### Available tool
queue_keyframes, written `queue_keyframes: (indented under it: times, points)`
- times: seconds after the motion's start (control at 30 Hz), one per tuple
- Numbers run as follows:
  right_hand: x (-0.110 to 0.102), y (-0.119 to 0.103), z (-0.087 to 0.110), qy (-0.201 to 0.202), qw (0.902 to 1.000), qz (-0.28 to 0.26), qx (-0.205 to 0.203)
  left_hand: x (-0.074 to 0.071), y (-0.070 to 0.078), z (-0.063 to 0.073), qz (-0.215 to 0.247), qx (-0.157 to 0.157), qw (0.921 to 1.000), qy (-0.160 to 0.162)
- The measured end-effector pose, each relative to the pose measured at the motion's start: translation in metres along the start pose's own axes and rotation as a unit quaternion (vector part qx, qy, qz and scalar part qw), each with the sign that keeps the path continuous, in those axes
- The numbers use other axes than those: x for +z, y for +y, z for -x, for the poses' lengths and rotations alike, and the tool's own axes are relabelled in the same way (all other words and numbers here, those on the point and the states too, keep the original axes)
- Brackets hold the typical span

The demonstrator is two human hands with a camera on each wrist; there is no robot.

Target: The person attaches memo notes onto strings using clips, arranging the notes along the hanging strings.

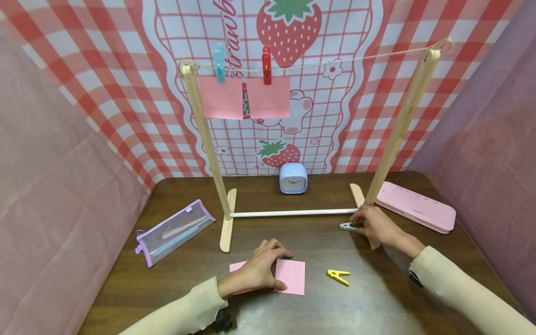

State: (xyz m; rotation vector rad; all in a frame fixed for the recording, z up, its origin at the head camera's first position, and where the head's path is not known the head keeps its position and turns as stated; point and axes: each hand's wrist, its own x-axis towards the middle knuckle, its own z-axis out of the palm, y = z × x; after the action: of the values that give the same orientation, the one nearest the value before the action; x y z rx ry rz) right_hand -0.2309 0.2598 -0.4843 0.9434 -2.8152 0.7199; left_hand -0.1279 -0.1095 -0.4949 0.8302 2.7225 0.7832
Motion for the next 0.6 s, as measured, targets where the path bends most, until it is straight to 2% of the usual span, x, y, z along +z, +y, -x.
queue_keyframes:
  times: [0.37, 0.6]
  points:
    - [0.002, -0.007, 0.003, -0.017, 0.9995, 0.014, 0.024, -0.001, 0.006, 0.001, -0.005, -0.001, 1.0000, -0.001]
    - [0.004, -0.013, 0.003, 0.009, 0.9999, 0.003, 0.008, -0.001, 0.009, 0.003, 0.025, -0.001, 0.9996, -0.012]
